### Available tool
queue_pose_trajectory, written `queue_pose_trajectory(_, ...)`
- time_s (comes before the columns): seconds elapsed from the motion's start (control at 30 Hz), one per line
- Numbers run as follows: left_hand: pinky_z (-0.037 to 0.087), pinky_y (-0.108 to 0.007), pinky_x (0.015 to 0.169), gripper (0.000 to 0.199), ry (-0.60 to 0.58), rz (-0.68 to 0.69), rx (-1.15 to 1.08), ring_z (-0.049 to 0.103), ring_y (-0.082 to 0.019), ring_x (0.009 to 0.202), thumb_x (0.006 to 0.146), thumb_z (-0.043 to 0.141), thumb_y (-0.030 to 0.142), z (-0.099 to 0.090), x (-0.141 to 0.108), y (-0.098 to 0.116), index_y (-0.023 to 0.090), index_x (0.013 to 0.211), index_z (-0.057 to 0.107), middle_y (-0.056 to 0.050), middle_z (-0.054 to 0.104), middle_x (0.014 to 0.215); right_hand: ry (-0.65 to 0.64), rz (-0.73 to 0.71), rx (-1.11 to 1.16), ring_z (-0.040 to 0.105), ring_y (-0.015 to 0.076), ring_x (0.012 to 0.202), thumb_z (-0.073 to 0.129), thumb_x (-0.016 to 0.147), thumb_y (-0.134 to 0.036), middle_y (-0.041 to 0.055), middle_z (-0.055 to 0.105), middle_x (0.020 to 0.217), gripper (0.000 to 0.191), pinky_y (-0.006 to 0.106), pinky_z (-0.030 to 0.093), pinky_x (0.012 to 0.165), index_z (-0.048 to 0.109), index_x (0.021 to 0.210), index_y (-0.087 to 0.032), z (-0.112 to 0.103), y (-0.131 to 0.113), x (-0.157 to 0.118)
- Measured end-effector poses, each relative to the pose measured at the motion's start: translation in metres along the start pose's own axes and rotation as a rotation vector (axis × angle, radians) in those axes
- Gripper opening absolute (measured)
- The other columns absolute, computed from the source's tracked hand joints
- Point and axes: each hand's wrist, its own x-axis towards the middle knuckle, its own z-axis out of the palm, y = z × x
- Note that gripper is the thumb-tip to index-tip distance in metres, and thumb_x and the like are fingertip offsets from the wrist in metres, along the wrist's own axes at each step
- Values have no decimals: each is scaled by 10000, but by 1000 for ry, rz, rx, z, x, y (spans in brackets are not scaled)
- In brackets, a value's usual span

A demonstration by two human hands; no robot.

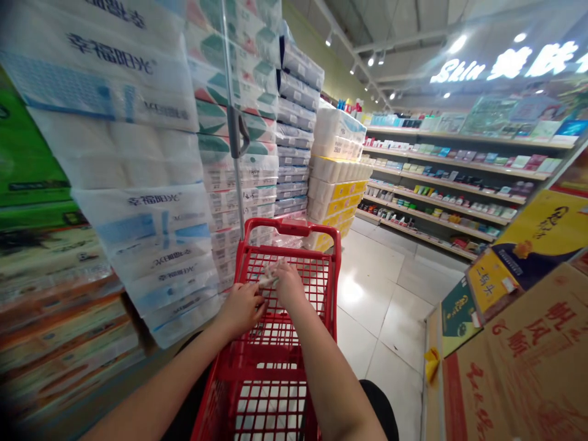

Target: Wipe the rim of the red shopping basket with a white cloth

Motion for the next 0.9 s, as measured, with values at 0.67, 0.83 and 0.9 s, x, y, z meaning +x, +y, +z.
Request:
queue_pose_trajectory(0.67,346,-388,796,328,8,42,70,528,-198,832,902,439,356,4,3,1,227,755,703,-51,621,862,178,-70,-186,384,260,1257,555,789,-136,61,572,1241,318,442,311,1070,661,1078,-217,-8,11,-31)
queue_pose_trajectory(0.83,341,-394,811,330,23,51,51,532,-195,834,908,430,347,4,2,0,236,770,708,-43,620,854,210,15,-189,427,250,1232,535,870,-228,66,620,1149,167,410,364,1025,689,935,-216,-4,3,-31)
queue_pose_trajectory(0.9,338,-396,818,327,25,50,48,531,-195,837,906,436,350,4,1,0,237,767,710,-42,619,853,221,53,-178,444,238,1221,489,869,-142,71,631,1126,230,403,374,1017,680,979,-207,-4,3,-31)
